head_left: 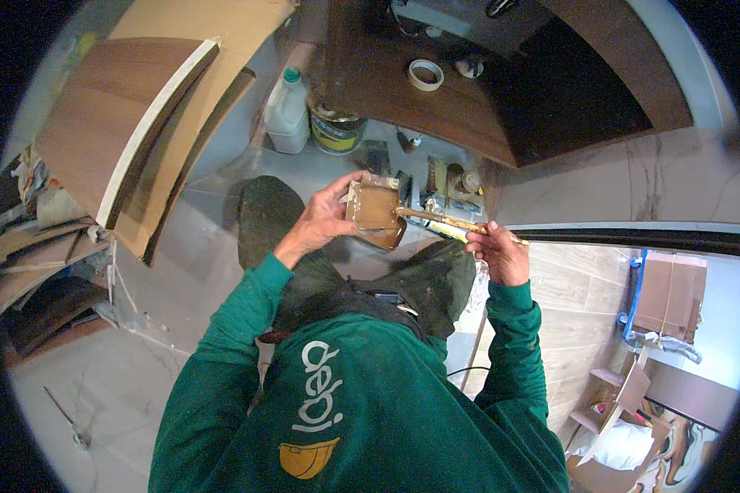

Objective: The person sits on the floor and uses a paintbrush to apply brown paint to a small wooden block. They repeatedly dip the brush into a paint container and apply paint to the block's surfaces.

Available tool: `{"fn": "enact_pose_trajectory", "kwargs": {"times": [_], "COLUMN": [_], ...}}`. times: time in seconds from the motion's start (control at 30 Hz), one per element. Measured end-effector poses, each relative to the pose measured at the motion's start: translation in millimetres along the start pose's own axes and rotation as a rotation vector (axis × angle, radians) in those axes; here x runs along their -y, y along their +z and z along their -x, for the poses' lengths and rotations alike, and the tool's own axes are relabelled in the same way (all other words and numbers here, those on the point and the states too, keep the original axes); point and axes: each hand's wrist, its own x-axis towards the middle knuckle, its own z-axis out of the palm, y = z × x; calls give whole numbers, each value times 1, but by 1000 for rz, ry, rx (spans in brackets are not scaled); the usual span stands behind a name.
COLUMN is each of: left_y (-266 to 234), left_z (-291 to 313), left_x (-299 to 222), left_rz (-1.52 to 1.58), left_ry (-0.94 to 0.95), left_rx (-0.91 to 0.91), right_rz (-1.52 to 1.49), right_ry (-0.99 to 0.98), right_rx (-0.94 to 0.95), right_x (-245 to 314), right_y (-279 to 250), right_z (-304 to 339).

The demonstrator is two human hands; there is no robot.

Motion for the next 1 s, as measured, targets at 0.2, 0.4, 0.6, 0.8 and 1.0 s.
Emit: {"fn": "enact_pose_trajectory", "kwargs": {"times": [0.2,0.4,0.6,0.8,1.0], "left_y": [8,19,20,25,36], "left_z": [-1,-5,-1,-3,-8], "left_x": [-2,-9,-16,-18,-24], "left_rz": [33,49,57,35,40], "left_ry": [19,54,57,92,88], "left_rx": [3,7,21,31,45], "right_rz": [-84,-32,42,-49,-105], "right_ry": [-171,-182,-223,-334,-254], "right_rx": [101,206,171,212,321], "right_x": [12,6,19,27,8], "right_y": [0,4,-17,-23,-10], "right_z": [14,14,24,30,18]}}
